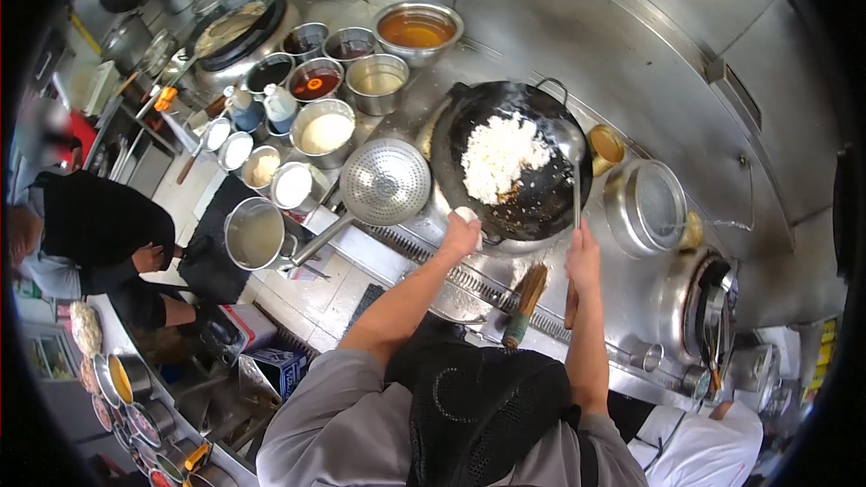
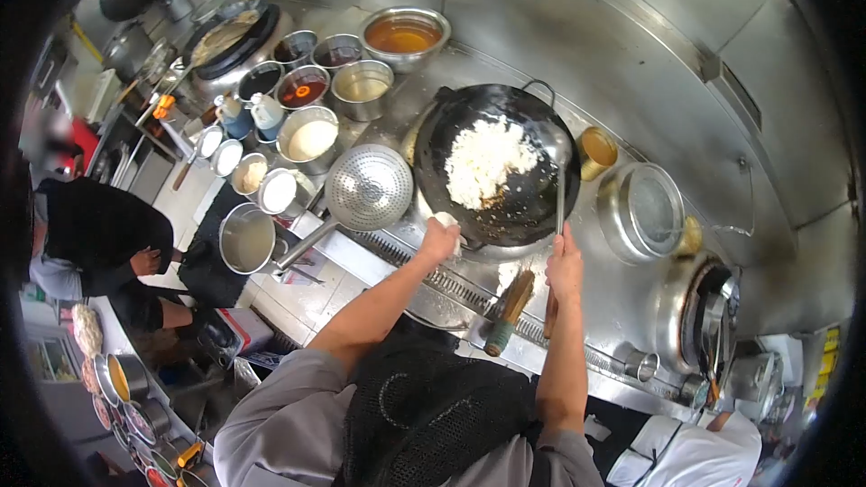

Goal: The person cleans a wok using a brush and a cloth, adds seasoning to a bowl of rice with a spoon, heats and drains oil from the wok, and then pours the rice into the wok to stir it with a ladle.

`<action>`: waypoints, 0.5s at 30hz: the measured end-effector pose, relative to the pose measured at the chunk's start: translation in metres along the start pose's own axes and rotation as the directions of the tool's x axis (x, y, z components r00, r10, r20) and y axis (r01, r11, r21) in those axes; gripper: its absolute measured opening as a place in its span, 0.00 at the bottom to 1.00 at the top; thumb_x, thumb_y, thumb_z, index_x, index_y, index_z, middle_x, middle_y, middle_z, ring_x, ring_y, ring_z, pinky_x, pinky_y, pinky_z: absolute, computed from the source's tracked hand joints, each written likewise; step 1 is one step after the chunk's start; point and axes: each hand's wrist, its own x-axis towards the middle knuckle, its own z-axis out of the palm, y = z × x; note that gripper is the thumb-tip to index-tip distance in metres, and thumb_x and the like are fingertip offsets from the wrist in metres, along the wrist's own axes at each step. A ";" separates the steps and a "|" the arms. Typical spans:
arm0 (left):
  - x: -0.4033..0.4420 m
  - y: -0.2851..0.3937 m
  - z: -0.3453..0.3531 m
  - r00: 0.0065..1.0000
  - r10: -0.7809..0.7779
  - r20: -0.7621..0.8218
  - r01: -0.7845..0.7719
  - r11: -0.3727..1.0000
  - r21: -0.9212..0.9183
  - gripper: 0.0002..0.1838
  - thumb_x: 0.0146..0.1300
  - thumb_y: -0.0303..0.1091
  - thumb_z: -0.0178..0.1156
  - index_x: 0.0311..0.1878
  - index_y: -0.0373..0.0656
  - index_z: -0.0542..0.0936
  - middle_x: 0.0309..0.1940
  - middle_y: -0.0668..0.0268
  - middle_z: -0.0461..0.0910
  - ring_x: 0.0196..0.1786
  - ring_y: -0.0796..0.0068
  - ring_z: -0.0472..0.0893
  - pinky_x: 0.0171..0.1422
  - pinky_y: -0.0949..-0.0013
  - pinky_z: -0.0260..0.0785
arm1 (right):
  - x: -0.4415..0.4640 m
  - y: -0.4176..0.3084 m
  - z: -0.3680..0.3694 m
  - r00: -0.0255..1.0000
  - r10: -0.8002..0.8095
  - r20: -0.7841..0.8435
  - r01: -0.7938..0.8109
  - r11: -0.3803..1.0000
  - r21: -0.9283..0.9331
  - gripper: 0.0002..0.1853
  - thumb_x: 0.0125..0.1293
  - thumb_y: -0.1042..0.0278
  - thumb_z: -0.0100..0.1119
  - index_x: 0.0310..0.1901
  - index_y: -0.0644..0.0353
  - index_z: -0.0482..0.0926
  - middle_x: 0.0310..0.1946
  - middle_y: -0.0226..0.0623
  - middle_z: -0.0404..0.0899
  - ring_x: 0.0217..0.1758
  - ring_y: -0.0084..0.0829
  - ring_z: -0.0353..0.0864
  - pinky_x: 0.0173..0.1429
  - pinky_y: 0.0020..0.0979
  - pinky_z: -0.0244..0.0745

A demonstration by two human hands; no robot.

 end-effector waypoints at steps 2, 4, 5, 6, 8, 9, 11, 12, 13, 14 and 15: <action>0.040 -0.044 0.010 0.970 0.201 -0.135 -0.165 0.957 0.237 0.35 0.65 0.44 0.57 0.59 0.19 0.59 0.50 0.31 0.75 0.55 0.39 0.78 0.59 0.53 0.72 | 0.013 -0.006 0.030 0.992 -0.081 -0.096 0.071 0.993 -0.097 0.24 0.77 0.57 0.46 0.70 0.57 0.67 0.22 0.35 0.75 0.15 0.26 0.69 0.19 0.33 0.67; 0.041 -0.042 0.010 0.970 0.212 -0.120 -0.159 0.924 0.349 0.38 0.64 0.47 0.59 0.59 0.16 0.61 0.55 0.31 0.72 0.59 0.39 0.76 0.65 0.54 0.69 | 0.032 0.012 0.070 0.977 -0.199 -0.081 0.201 0.980 0.016 0.24 0.77 0.57 0.45 0.69 0.58 0.68 0.25 0.35 0.76 0.15 0.26 0.69 0.18 0.32 0.66; 0.044 -0.048 0.013 0.961 0.215 -0.175 -0.160 0.946 0.283 0.39 0.64 0.50 0.58 0.58 0.18 0.62 0.55 0.32 0.71 0.56 0.39 0.76 0.62 0.53 0.71 | 0.036 0.015 0.076 0.979 -0.201 0.023 0.200 0.978 0.054 0.24 0.77 0.57 0.45 0.69 0.57 0.68 0.25 0.34 0.76 0.15 0.24 0.68 0.18 0.30 0.65; 0.063 -0.061 0.015 0.970 0.188 -0.153 -0.132 0.939 0.317 0.39 0.65 0.53 0.57 0.58 0.19 0.64 0.56 0.32 0.70 0.60 0.40 0.75 0.63 0.54 0.70 | 0.036 0.018 0.078 0.970 -0.207 0.128 0.197 0.977 0.084 0.24 0.77 0.58 0.45 0.70 0.57 0.68 0.25 0.34 0.75 0.15 0.23 0.67 0.18 0.29 0.64; 0.020 -0.026 -0.003 0.977 0.160 -0.144 -0.131 0.972 0.193 0.40 0.69 0.58 0.51 0.60 0.22 0.61 0.49 0.34 0.77 0.53 0.41 0.80 0.60 0.51 0.72 | 0.008 -0.010 0.058 0.949 -0.064 0.308 -0.055 0.930 0.364 0.24 0.77 0.58 0.45 0.71 0.54 0.66 0.19 0.30 0.68 0.13 0.17 0.61 0.15 0.23 0.59; 0.024 -0.035 -0.005 0.948 0.234 -0.216 -0.188 0.959 0.212 0.40 0.70 0.60 0.49 0.58 0.23 0.61 0.44 0.36 0.79 0.45 0.43 0.83 0.53 0.50 0.74 | 0.004 -0.008 0.049 0.950 -0.056 0.308 -0.052 0.942 0.331 0.24 0.77 0.58 0.45 0.71 0.51 0.65 0.17 0.30 0.67 0.12 0.18 0.61 0.14 0.24 0.58; 0.010 -0.026 -0.027 0.960 0.137 -0.245 -0.096 0.980 0.173 0.39 0.69 0.61 0.51 0.57 0.25 0.61 0.45 0.37 0.79 0.39 0.47 0.84 0.45 0.53 0.76 | -0.001 0.000 0.037 0.973 -0.062 0.222 -0.016 0.942 0.334 0.25 0.77 0.57 0.45 0.73 0.50 0.62 0.15 0.27 0.63 0.10 0.19 0.59 0.12 0.25 0.57; -0.007 -0.016 -0.046 0.977 0.049 -0.206 -0.027 0.994 0.110 0.38 0.69 0.60 0.52 0.57 0.27 0.62 0.44 0.40 0.79 0.38 0.51 0.84 0.42 0.55 0.77 | -0.012 -0.013 0.032 0.986 -0.068 0.155 0.029 0.971 0.237 0.26 0.77 0.58 0.44 0.73 0.52 0.62 0.16 0.27 0.63 0.10 0.19 0.59 0.12 0.25 0.56; -0.024 -0.010 -0.063 0.970 0.045 -0.238 -0.024 0.995 0.092 0.38 0.69 0.60 0.52 0.57 0.27 0.62 0.44 0.40 0.79 0.38 0.51 0.84 0.42 0.55 0.77 | -0.005 -0.004 0.027 0.981 -0.145 0.126 0.125 0.979 0.159 0.26 0.77 0.58 0.44 0.74 0.52 0.61 0.16 0.26 0.62 0.10 0.17 0.57 0.11 0.23 0.53; -0.042 -0.009 -0.077 0.975 0.046 -0.218 -0.079 0.987 -0.143 0.33 0.70 0.56 0.54 0.57 0.31 0.63 0.43 0.45 0.79 0.37 0.55 0.85 0.38 0.58 0.77 | -0.008 -0.010 0.017 0.981 -0.155 0.116 0.157 0.988 -0.003 0.26 0.76 0.63 0.45 0.73 0.55 0.62 0.20 0.33 0.69 0.16 0.27 0.69 0.19 0.32 0.67; -0.056 -0.011 -0.090 0.978 0.060 -0.198 -0.131 0.921 -0.368 0.29 0.70 0.52 0.56 0.58 0.35 0.64 0.41 0.51 0.80 0.37 0.60 0.85 0.35 0.60 0.78 | 0.021 0.024 0.021 0.826 -0.563 -0.019 0.546 0.809 -0.220 0.26 0.74 0.66 0.47 0.72 0.59 0.63 0.28 0.42 0.74 0.25 0.35 0.74 0.30 0.37 0.71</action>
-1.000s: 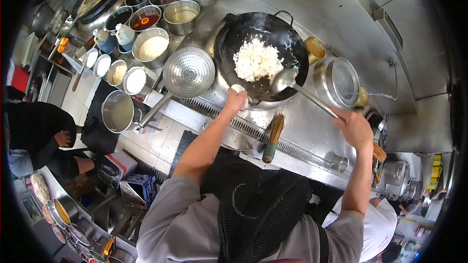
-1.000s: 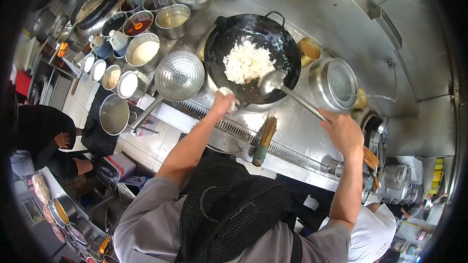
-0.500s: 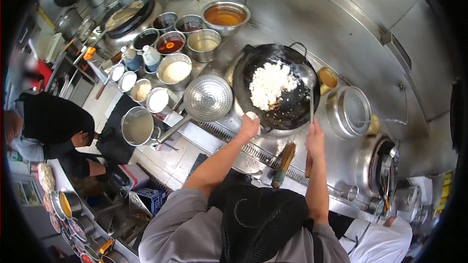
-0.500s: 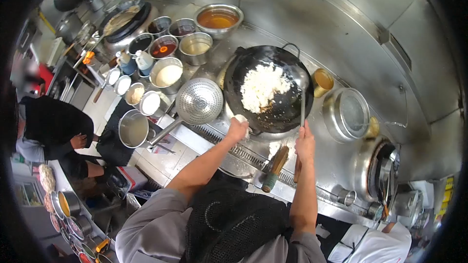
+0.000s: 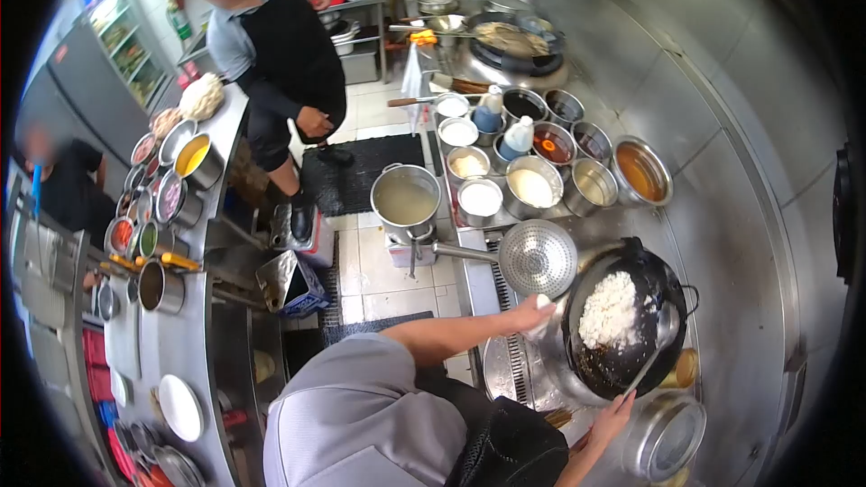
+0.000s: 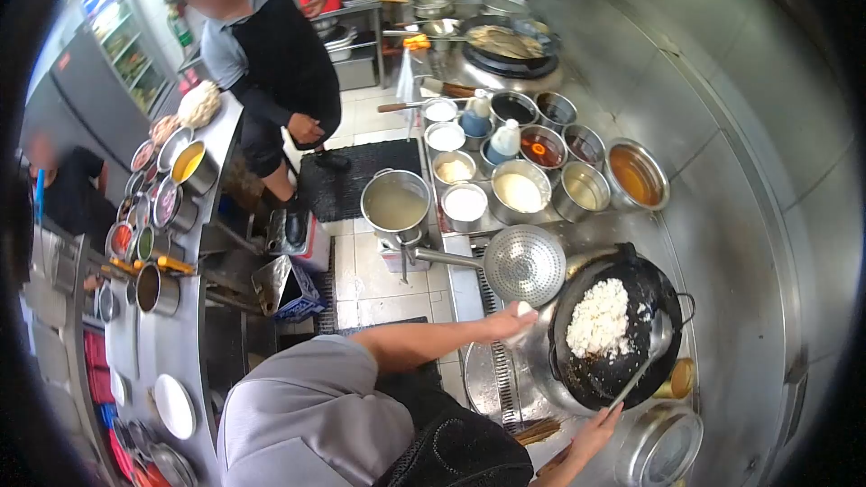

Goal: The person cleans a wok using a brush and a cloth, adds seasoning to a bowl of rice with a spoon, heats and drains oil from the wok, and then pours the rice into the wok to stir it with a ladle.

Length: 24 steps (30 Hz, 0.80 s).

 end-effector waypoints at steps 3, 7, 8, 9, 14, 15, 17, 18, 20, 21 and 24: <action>-0.023 -0.003 -0.049 0.982 0.034 0.188 0.033 0.938 -0.345 0.21 0.70 0.41 0.59 0.59 0.44 0.65 0.38 0.61 0.79 0.36 0.66 0.84 0.32 0.65 0.78 | -0.008 0.048 0.004 0.967 -0.253 -0.022 0.245 0.951 -0.189 0.28 0.69 0.73 0.51 0.70 0.66 0.64 0.45 0.56 0.78 0.42 0.50 0.77 0.50 0.43 0.71; -0.081 -0.005 -0.094 0.996 0.026 0.084 0.018 0.871 -0.491 0.18 0.70 0.37 0.60 0.57 0.48 0.65 0.38 0.63 0.78 0.36 0.66 0.84 0.34 0.64 0.81 | -0.032 0.001 -0.007 0.949 0.130 0.286 -0.018 0.931 -0.364 0.32 0.62 0.77 0.55 0.69 0.72 0.63 0.54 0.63 0.76 0.48 0.57 0.76 0.57 0.45 0.69; -0.090 -0.012 -0.106 0.997 0.043 0.066 -0.001 0.841 -0.541 0.17 0.69 0.36 0.60 0.56 0.48 0.66 0.39 0.63 0.77 0.36 0.66 0.84 0.35 0.63 0.81 | -0.036 0.013 -0.001 0.947 0.119 0.298 -0.007 0.935 -0.354 0.32 0.62 0.77 0.55 0.69 0.72 0.63 0.54 0.63 0.76 0.48 0.57 0.76 0.57 0.45 0.69; -0.098 -0.017 -0.117 0.997 0.061 0.049 -0.021 0.810 -0.586 0.17 0.69 0.35 0.61 0.55 0.48 0.66 0.39 0.63 0.77 0.36 0.65 0.84 0.37 0.62 0.82 | -0.044 0.032 0.006 0.956 0.001 0.294 0.096 0.945 -0.313 0.32 0.60 0.74 0.59 0.68 0.70 0.66 0.48 0.61 0.78 0.48 0.56 0.77 0.52 0.47 0.71; -0.129 -0.041 -0.144 0.998 0.049 -0.031 -0.058 0.832 -0.551 0.15 0.70 0.34 0.59 0.56 0.47 0.68 0.41 0.65 0.78 0.42 0.66 0.83 0.50 0.61 0.81 | -0.063 0.116 0.029 0.946 -0.055 0.320 0.174 0.918 -0.356 0.35 0.56 0.63 0.68 0.66 0.66 0.70 0.33 0.55 0.79 0.39 0.53 0.78 0.39 0.49 0.73; -0.132 -0.044 -0.146 0.998 0.051 -0.021 -0.054 0.822 -0.567 0.14 0.70 0.34 0.59 0.55 0.47 0.69 0.41 0.66 0.78 0.42 0.66 0.83 0.51 0.61 0.81 | -0.072 0.145 0.039 0.979 0.070 0.191 -0.081 0.995 0.052 0.35 0.56 0.60 0.69 0.64 0.67 0.71 0.29 0.51 0.78 0.36 0.51 0.78 0.38 0.48 0.73; -0.144 -0.034 -0.141 0.999 0.043 0.006 -0.032 0.835 -0.549 0.14 0.70 0.34 0.60 0.54 0.47 0.70 0.40 0.65 0.78 0.43 0.66 0.83 0.53 0.60 0.80 | -0.082 0.154 0.054 0.963 0.245 0.115 -0.269 0.833 0.484 0.36 0.55 0.57 0.71 0.62 0.67 0.72 0.26 0.47 0.76 0.33 0.49 0.78 0.37 0.46 0.73; -0.147 -0.033 -0.136 0.999 0.033 0.030 -0.009 0.807 -0.590 0.15 0.69 0.34 0.61 0.55 0.47 0.68 0.41 0.63 0.78 0.43 0.64 0.83 0.51 0.60 0.81 | -0.087 0.151 0.056 0.963 0.221 0.155 -0.266 0.871 0.412 0.34 0.55 0.58 0.70 0.62 0.67 0.72 0.26 0.46 0.76 0.33 0.47 0.78 0.37 0.45 0.73; -0.141 -0.037 -0.131 0.987 0.057 0.149 0.047 0.788 -0.614 0.21 0.68 0.33 0.62 0.58 0.46 0.64 0.42 0.61 0.77 0.41 0.62 0.83 0.45 0.60 0.81 | -0.098 0.137 0.050 0.953 0.186 0.239 -0.246 0.937 0.249 0.32 0.57 0.59 0.69 0.60 0.67 0.73 0.26 0.45 0.76 0.33 0.45 0.77 0.36 0.43 0.74; -0.135 -0.042 -0.127 0.985 0.048 0.163 0.064 0.785 -0.617 0.21 0.68 0.33 0.62 0.58 0.46 0.64 0.42 0.61 0.77 0.41 0.62 0.83 0.45 0.60 0.81 | -0.104 0.126 0.041 0.942 0.178 0.285 -0.229 0.961 0.156 0.31 0.57 0.60 0.69 0.59 0.67 0.73 0.26 0.44 0.76 0.33 0.44 0.77 0.36 0.42 0.74; -0.132 -0.032 -0.094 0.990 0.113 0.083 -0.076 0.927 -0.366 0.25 0.70 0.38 0.61 0.63 0.46 0.61 0.43 0.62 0.76 0.38 0.68 0.83 0.36 0.64 0.80 | -0.106 -0.034 -0.012 0.791 0.407 0.457 -0.466 0.885 0.017 0.21 0.62 0.64 0.65 0.53 0.67 0.74 0.25 0.39 0.76 0.28 0.34 0.77 0.31 0.33 0.74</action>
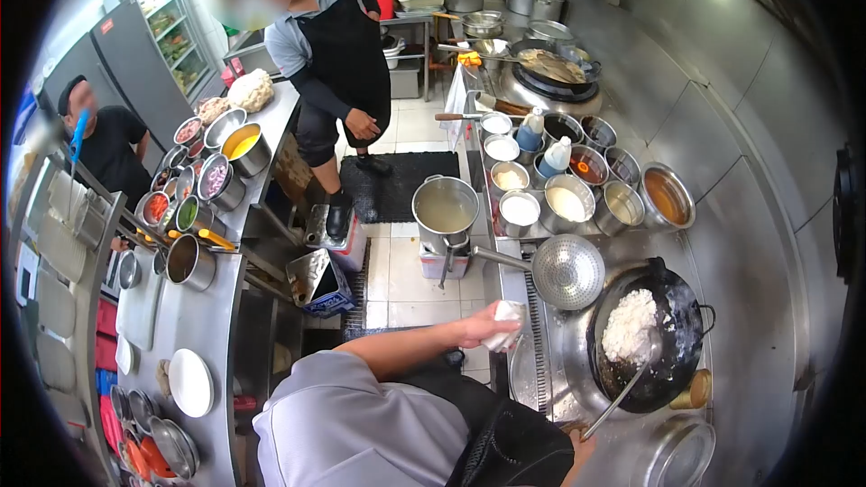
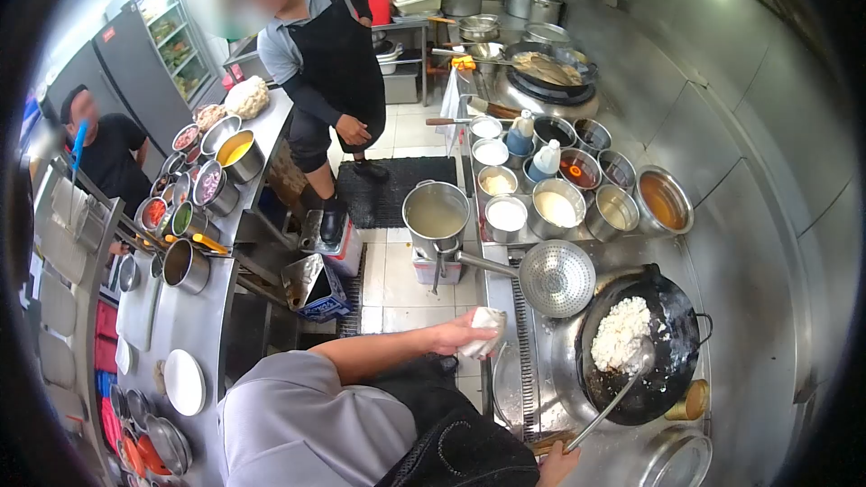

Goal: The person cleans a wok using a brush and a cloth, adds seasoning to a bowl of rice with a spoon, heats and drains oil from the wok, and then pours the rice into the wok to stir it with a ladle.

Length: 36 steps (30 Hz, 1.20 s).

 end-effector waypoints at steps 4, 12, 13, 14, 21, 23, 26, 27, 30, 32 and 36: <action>0.021 0.001 0.050 0.997 0.001 0.078 -0.015 0.983 0.181 0.26 0.70 0.46 0.60 0.63 0.46 0.61 0.44 0.62 0.75 0.37 0.71 0.81 0.36 0.65 0.79 | -0.007 0.000 0.009 0.998 -0.049 -0.029 0.055 0.963 0.262 0.10 0.69 0.72 0.53 0.49 0.62 0.66 0.20 0.31 0.67 0.10 0.20 0.62 0.11 0.27 0.60; 0.061 -0.012 0.171 0.890 -0.081 0.449 -0.022 0.975 0.220 0.34 0.73 0.61 0.47 0.71 0.46 0.57 0.50 0.60 0.75 0.47 0.73 0.79 0.49 0.66 0.75 | -0.045 -0.053 0.008 0.982 -0.149 -0.113 0.186 0.837 0.514 0.11 0.69 0.74 0.53 0.50 0.61 0.65 0.21 0.31 0.67 0.10 0.16 0.62 0.10 0.23 0.56; 0.057 -0.015 0.194 0.925 -0.080 0.373 -0.035 0.956 0.291 0.41 0.73 0.61 0.47 0.76 0.44 0.50 0.60 0.52 0.73 0.57 0.63 0.77 0.61 0.59 0.71 | -0.050 -0.069 0.009 0.983 -0.138 -0.118 0.180 0.836 0.518 0.11 0.69 0.74 0.53 0.50 0.61 0.65 0.21 0.31 0.67 0.10 0.16 0.62 0.10 0.23 0.56; 0.062 -0.030 0.213 0.906 0.050 0.420 -0.218 0.905 0.364 0.45 0.72 0.61 0.49 0.76 0.39 0.46 0.62 0.47 0.71 0.60 0.58 0.75 0.64 0.59 0.68 | -0.053 -0.086 0.010 0.981 -0.158 -0.112 0.193 0.850 0.491 0.12 0.68 0.75 0.53 0.50 0.63 0.65 0.23 0.35 0.70 0.13 0.22 0.67 0.15 0.27 0.62; 0.047 -0.041 0.268 0.923 0.302 0.239 -0.385 0.687 0.616 0.36 0.59 0.47 0.66 0.58 0.27 0.64 0.44 0.44 0.78 0.49 0.57 0.80 0.56 0.60 0.71 | -0.052 -0.094 0.012 0.848 -0.433 -0.306 0.487 0.864 0.127 0.14 0.64 0.76 0.55 0.48 0.73 0.66 0.32 0.58 0.77 0.36 0.60 0.76 0.48 0.50 0.70; 0.049 -0.032 0.269 0.940 0.226 0.257 -0.337 0.746 0.574 0.35 0.59 0.46 0.67 0.58 0.28 0.65 0.43 0.49 0.78 0.46 0.62 0.79 0.53 0.62 0.71 | -0.041 -0.065 0.021 0.916 -0.325 -0.234 0.361 0.923 0.132 0.14 0.63 0.75 0.56 0.47 0.70 0.66 0.27 0.49 0.75 0.26 0.48 0.76 0.34 0.43 0.72; 0.065 -0.039 0.268 0.911 0.286 0.298 -0.399 0.795 0.456 0.31 0.65 0.51 0.64 0.57 0.33 0.69 0.40 0.57 0.78 0.41 0.70 0.78 0.47 0.66 0.72 | -0.065 -0.048 0.034 0.979 -0.194 -0.057 0.192 0.804 0.563 0.11 0.64 0.75 0.55 0.45 0.62 0.65 0.21 0.31 0.66 0.13 0.20 0.63 0.15 0.26 0.56; 0.065 -0.036 0.269 0.913 0.284 0.292 -0.394 0.797 0.458 0.31 0.65 0.51 0.64 0.57 0.33 0.69 0.40 0.57 0.78 0.41 0.70 0.78 0.47 0.66 0.72 | -0.075 -0.044 0.031 0.980 -0.191 -0.051 0.186 0.806 0.562 0.11 0.64 0.75 0.55 0.45 0.62 0.65 0.21 0.31 0.66 0.13 0.20 0.63 0.15 0.26 0.56; 0.064 -0.011 0.278 0.933 0.120 0.338 -0.208 0.949 0.235 0.20 0.70 0.48 0.59 0.53 0.42 0.70 0.31 0.67 0.77 0.25 0.79 0.77 0.26 0.72 0.71 | -0.071 0.026 0.041 0.982 -0.141 0.129 0.063 0.877 0.477 0.16 0.63 0.75 0.58 0.51 0.64 0.67 0.25 0.31 0.70 0.22 0.24 0.71 0.26 0.25 0.68; 0.071 -0.004 0.277 0.923 0.121 0.365 -0.196 0.965 0.176 0.20 0.70 0.47 0.60 0.53 0.42 0.70 0.30 0.67 0.77 0.25 0.79 0.77 0.27 0.72 0.72 | -0.024 0.150 0.076 0.964 -0.121 0.238 0.053 0.960 0.274 0.18 0.63 0.75 0.59 0.54 0.66 0.68 0.28 0.31 0.72 0.28 0.25 0.73 0.34 0.25 0.72; 0.089 -0.043 0.280 0.942 0.277 0.187 -0.334 0.796 0.505 0.37 0.69 0.53 0.58 0.67 0.31 0.61 0.41 0.54 0.79 0.37 0.71 0.80 0.42 0.69 0.74 | -0.063 0.042 0.041 0.911 -0.410 0.049 0.330 0.793 0.513 0.20 0.66 0.69 0.59 0.57 0.62 0.69 0.31 0.30 0.73 0.27 0.17 0.69 0.30 0.23 0.67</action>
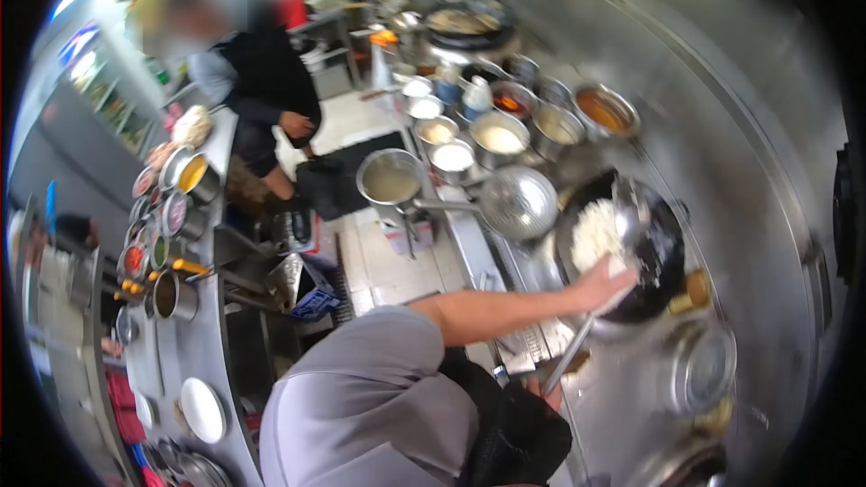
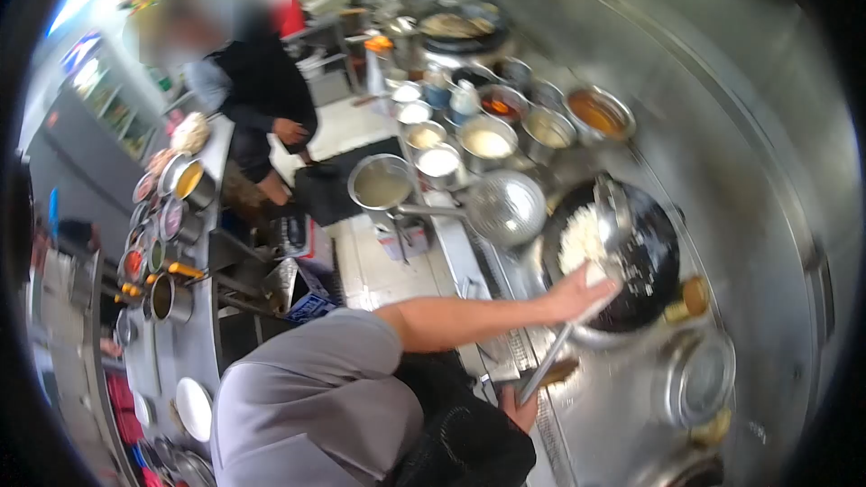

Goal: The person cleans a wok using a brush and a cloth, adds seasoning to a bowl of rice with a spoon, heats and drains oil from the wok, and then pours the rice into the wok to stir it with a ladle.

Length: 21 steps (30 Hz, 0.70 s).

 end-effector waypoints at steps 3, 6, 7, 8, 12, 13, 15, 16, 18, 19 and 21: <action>-0.009 -0.018 -0.001 0.987 0.090 0.136 -0.117 0.973 0.198 0.43 0.67 0.56 0.59 0.65 0.21 0.59 0.48 0.40 0.76 0.54 0.63 0.79 0.58 0.63 0.71 | 0.023 -0.074 0.010 0.935 0.333 -0.121 -0.321 0.941 0.110 0.09 0.68 0.70 0.56 0.44 0.63 0.68 0.23 0.30 0.70 0.13 0.19 0.65 0.15 0.25 0.59; -0.031 0.004 -0.021 0.934 -0.009 0.357 -0.082 0.968 0.238 0.39 0.69 0.55 0.58 0.66 0.28 0.59 0.50 0.43 0.76 0.52 0.59 0.80 0.57 0.61 0.72 | 0.045 -0.099 -0.003 0.963 0.194 -0.185 -0.183 0.980 0.079 0.08 0.68 0.71 0.59 0.41 0.61 0.69 0.18 0.27 0.69 0.12 0.19 0.66 0.15 0.25 0.60; -0.033 0.003 -0.030 0.932 -0.034 0.360 -0.069 0.961 0.269 0.38 0.69 0.54 0.57 0.67 0.31 0.59 0.50 0.45 0.76 0.50 0.60 0.80 0.56 0.61 0.73 | 0.048 -0.105 -0.013 0.958 0.186 -0.217 -0.184 0.982 0.029 0.09 0.68 0.70 0.60 0.39 0.61 0.69 0.19 0.27 0.69 0.14 0.18 0.67 0.17 0.24 0.61; -0.031 -0.013 -0.042 0.940 -0.029 0.341 -0.035 0.983 0.180 0.36 0.70 0.53 0.56 0.67 0.35 0.59 0.50 0.48 0.76 0.48 0.62 0.80 0.52 0.62 0.74 | 0.049 -0.104 -0.023 0.956 0.152 -0.253 -0.161 0.987 -0.015 0.08 0.68 0.70 0.60 0.40 0.61 0.69 0.19 0.27 0.69 0.15 0.17 0.67 0.18 0.24 0.61; -0.035 -0.044 -0.121 0.950 -0.292 0.113 0.286 0.956 0.063 0.32 0.72 0.53 0.54 0.67 0.41 0.56 0.47 0.52 0.76 0.39 0.67 0.81 0.40 0.64 0.77 | 0.051 -0.105 -0.062 0.949 0.078 -0.307 -0.139 0.973 -0.182 0.14 0.69 0.70 0.60 0.54 0.62 0.72 0.23 0.26 0.71 0.22 0.15 0.69 0.25 0.23 0.65; -0.033 -0.078 -0.139 0.952 -0.306 0.029 0.304 0.951 0.055 0.29 0.74 0.50 0.52 0.67 0.43 0.57 0.48 0.54 0.74 0.40 0.70 0.80 0.40 0.67 0.77 | 0.054 -0.108 -0.066 0.944 0.049 -0.327 -0.135 0.960 -0.246 0.19 0.69 0.69 0.60 0.59 0.61 0.72 0.25 0.25 0.71 0.25 0.15 0.70 0.28 0.23 0.66; -0.042 -0.085 -0.165 0.909 -0.413 0.049 0.416 0.899 -0.135 0.27 0.75 0.53 0.49 0.63 0.43 0.59 0.48 0.54 0.75 0.42 0.65 0.81 0.39 0.60 0.78 | 0.072 -0.114 -0.066 0.930 0.111 -0.351 -0.227 0.924 -0.309 0.26 0.70 0.68 0.58 0.69 0.58 0.66 0.32 0.35 0.79 0.33 0.26 0.79 0.38 0.31 0.74; -0.041 -0.089 -0.172 0.910 -0.411 0.064 0.416 0.899 -0.140 0.27 0.75 0.53 0.49 0.63 0.43 0.59 0.48 0.54 0.75 0.42 0.65 0.81 0.39 0.60 0.78 | 0.088 -0.106 -0.065 0.937 0.064 -0.343 -0.213 0.883 -0.419 0.28 0.71 0.66 0.56 0.71 0.58 0.63 0.38 0.42 0.81 0.38 0.33 0.81 0.43 0.35 0.74; -0.036 -0.103 -0.178 0.844 -0.512 0.164 0.532 0.757 -0.379 0.26 0.75 0.56 0.45 0.60 0.44 0.62 0.50 0.54 0.75 0.46 0.58 0.81 0.45 0.52 0.80 | 0.115 -0.102 -0.056 0.942 0.018 -0.335 -0.205 0.822 -0.532 0.30 0.72 0.64 0.54 0.73 0.58 0.61 0.44 0.49 0.83 0.44 0.40 0.83 0.49 0.39 0.75; -0.030 -0.111 -0.175 0.842 -0.511 0.173 0.536 0.751 -0.386 0.26 0.75 0.56 0.45 0.60 0.44 0.62 0.50 0.54 0.75 0.46 0.58 0.81 0.45 0.52 0.80 | 0.127 -0.102 -0.043 0.932 0.104 -0.346 -0.288 0.793 -0.537 0.30 0.73 0.62 0.52 0.73 0.57 0.59 0.48 0.52 0.81 0.50 0.45 0.82 0.55 0.41 0.73; -0.011 -0.119 -0.158 0.769 -0.575 0.279 0.608 0.524 -0.597 0.27 0.76 0.57 0.43 0.63 0.45 0.62 0.51 0.54 0.76 0.49 0.54 0.80 0.52 0.47 0.79 | 0.136 -0.083 -0.037 0.913 0.188 -0.363 -0.371 0.752 -0.544 0.30 0.74 0.60 0.50 0.74 0.55 0.58 0.53 0.55 0.80 0.55 0.49 0.80 0.61 0.42 0.71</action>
